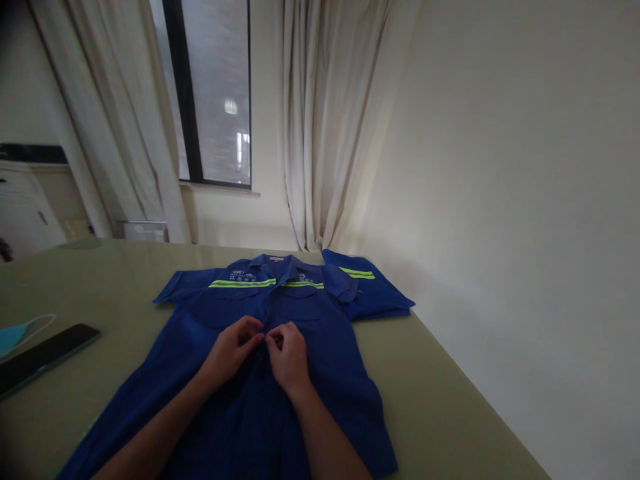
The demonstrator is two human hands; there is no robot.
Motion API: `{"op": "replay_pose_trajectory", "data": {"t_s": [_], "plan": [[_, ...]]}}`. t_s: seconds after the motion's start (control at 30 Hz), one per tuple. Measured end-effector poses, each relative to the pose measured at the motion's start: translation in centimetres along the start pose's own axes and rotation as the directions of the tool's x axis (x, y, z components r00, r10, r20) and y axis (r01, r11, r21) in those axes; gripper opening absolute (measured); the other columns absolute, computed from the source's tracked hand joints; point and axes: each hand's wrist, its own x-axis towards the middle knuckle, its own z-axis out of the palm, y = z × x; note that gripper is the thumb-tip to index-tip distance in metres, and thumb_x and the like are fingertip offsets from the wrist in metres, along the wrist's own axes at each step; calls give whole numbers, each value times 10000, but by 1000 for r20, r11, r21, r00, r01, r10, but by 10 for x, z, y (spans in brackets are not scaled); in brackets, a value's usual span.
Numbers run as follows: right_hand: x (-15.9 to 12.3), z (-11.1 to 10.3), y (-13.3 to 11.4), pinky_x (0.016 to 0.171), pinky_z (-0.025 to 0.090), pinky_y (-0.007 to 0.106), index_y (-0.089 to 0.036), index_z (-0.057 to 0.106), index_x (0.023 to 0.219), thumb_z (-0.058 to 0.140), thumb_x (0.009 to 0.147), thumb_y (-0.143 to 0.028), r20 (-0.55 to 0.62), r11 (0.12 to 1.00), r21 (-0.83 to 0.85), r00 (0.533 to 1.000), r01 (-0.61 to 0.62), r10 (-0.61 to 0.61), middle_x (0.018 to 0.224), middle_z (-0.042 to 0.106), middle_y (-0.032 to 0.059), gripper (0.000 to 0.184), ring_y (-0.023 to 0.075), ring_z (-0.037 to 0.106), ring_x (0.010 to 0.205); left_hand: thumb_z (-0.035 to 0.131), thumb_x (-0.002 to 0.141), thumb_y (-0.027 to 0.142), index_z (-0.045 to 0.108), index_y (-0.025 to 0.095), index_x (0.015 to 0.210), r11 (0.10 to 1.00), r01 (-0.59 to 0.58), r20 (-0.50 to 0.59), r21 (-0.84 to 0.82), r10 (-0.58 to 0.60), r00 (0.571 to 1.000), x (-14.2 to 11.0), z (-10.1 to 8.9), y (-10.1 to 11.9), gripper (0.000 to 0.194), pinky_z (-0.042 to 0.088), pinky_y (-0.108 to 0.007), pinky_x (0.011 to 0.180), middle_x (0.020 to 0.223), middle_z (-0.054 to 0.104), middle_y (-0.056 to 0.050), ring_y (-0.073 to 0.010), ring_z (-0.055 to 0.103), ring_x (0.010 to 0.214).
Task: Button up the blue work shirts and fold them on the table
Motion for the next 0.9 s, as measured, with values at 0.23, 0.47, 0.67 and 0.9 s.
{"op": "replay_pose_trajectory", "data": {"t_s": [0.23,0.47,0.67,0.9], "plan": [[4,6,8,655,451,246,-148,739,821,636,837,-221,-19,990,53,991,-131,132,806,701,50,126,160,617,710,551,899,288,651,225,1000,971,-85,152,222,52,987,1,-10,2,156,448,-267,655,743,671,15,-175,633,698],[16,-5,10,461,320,223,-142,760,782,620,826,-255,219,869,194,884,-454,413,550,591,-25,185,110,480,452,449,952,96,661,209,1107,613,-361,287,703,221,932,-14,4,22,287,485,-397,908,1054,729,-89,-267,662,1016],[2,-8,6,711,491,243,-181,794,934,583,821,-143,59,997,-35,996,-69,71,908,740,58,242,163,667,749,309,1044,184,647,186,1132,689,-202,129,696,157,979,-10,6,12,349,521,-363,889,1054,732,-87,-230,680,991],[-9,-6,-20,785,478,267,-250,765,958,509,972,-260,147,932,-363,988,18,38,944,778,43,257,197,723,892,404,1003,302,506,170,1481,572,-74,11,817,114,993,-17,5,-7,506,294,-563,1194,1552,494,-166,-340,411,1462]]}}
